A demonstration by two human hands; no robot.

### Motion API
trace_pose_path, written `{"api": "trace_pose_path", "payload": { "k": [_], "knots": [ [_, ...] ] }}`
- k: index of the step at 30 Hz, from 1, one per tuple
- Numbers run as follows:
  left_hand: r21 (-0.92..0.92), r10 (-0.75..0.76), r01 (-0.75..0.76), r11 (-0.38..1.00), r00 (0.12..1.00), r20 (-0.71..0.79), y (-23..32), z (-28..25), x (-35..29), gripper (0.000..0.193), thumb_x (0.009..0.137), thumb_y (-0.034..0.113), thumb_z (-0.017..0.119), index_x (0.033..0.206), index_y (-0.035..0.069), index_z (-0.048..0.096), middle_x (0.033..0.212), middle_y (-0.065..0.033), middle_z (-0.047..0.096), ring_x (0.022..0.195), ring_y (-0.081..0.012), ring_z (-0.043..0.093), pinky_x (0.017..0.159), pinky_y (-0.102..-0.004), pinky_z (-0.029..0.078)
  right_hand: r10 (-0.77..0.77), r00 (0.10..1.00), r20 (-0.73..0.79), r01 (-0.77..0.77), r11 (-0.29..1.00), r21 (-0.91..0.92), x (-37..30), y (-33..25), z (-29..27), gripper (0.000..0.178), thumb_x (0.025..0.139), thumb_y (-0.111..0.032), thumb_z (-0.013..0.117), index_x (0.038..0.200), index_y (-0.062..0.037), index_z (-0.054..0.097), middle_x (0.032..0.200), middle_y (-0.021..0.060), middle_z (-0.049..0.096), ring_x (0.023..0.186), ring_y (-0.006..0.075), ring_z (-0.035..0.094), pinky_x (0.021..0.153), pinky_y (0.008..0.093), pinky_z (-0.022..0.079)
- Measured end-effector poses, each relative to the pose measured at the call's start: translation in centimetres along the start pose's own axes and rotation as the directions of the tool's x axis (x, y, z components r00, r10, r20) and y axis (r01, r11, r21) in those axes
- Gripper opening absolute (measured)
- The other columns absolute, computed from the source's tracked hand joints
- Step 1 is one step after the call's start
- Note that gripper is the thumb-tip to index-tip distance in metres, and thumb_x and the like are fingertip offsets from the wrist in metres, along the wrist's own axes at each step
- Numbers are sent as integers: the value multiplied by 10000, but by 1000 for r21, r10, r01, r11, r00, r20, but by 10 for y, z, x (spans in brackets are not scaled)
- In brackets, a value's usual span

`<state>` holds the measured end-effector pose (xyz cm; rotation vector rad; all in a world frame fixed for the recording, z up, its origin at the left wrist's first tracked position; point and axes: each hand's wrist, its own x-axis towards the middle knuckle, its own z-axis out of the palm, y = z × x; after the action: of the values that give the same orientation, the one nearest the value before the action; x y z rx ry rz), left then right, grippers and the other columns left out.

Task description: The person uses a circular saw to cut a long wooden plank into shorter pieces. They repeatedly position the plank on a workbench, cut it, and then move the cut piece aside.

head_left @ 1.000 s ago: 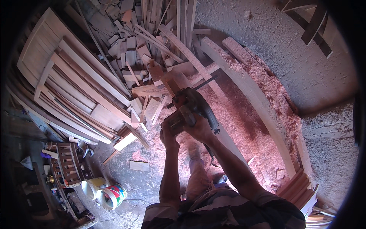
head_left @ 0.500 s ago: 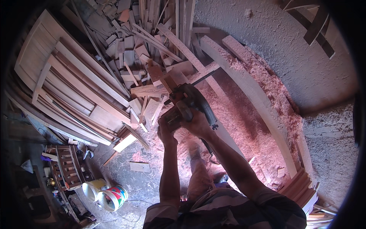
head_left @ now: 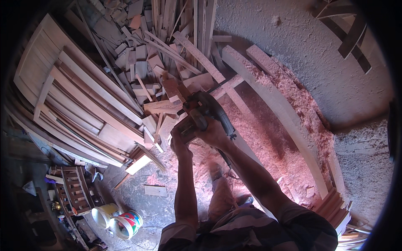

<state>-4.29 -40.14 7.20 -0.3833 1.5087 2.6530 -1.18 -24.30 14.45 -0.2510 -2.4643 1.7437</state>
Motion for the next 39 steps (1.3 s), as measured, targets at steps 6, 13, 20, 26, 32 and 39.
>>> {"api": "trace_pose_path", "payload": {
  "k": [6,13,20,26,32,39],
  "knots": [
    [-43,183,-185,982,982,-51,17,11,55,449,1040,391,588,1279,12,620,1172,-72,670,1083,-202,679,901,-367,593,-47,999,-27,45,997,-56,61,-11,19,458,770,-191,784,1166,1,658,977,209,734,931,333,736,818,417,566],
    [76,362,-393,916,895,259,98,53,79,566,1092,474,417,1406,14,516,1345,-134,602,1222,-239,614,1023,-382,530,-314,945,-88,319,946,53,84,-75,-19,541,770,-194,794,1244,-2,618,1011,243,716,949,371,719,819,413,571],
    [-68,92,-83,994,986,140,39,38,-16,579,1071,536,431,1354,40,528,1290,-118,590,1185,-217,567,1040,-383,437,-242,959,-148,263,953,150,-54,-109,-108,532,841,-88,757,1345,8,613,1224,161,701,1101,236,676,925,353,528],
    [437,-155,195,878,980,-125,-102,9,-109,667,1029,424,603,1447,-49,386,1477,-229,450,1341,-329,473,1096,-402,398,111,977,-183,-141,977,-159,-238,-80,-176,479,826,-98,746,1285,3,654,1112,126,726,1011,190,684,863,332,543],
    [892,-25,-106,440,991,130,-190,59,-220,1035,842,369,777,1567,-65,180,1571,-346,318,1446,-462,367,1180,-492,333,301,888,-347,-317,948,11,-404,-63,-220,464,777,-75,671,1234,5,682,1066,99,735,953,145,677,829,301,537],
    [790,-186,31,612,977,105,-195,40,-298,805,829,182,721,1468,-81,310,1373,-340,519,1219,-466,577,1028,-473,480,399,803,-442,-333,916,223,-513,-54,-252,540,742,-41,657,1278,14,664,1071,63,720,858,119,649,780,284,527]
  ]
}}
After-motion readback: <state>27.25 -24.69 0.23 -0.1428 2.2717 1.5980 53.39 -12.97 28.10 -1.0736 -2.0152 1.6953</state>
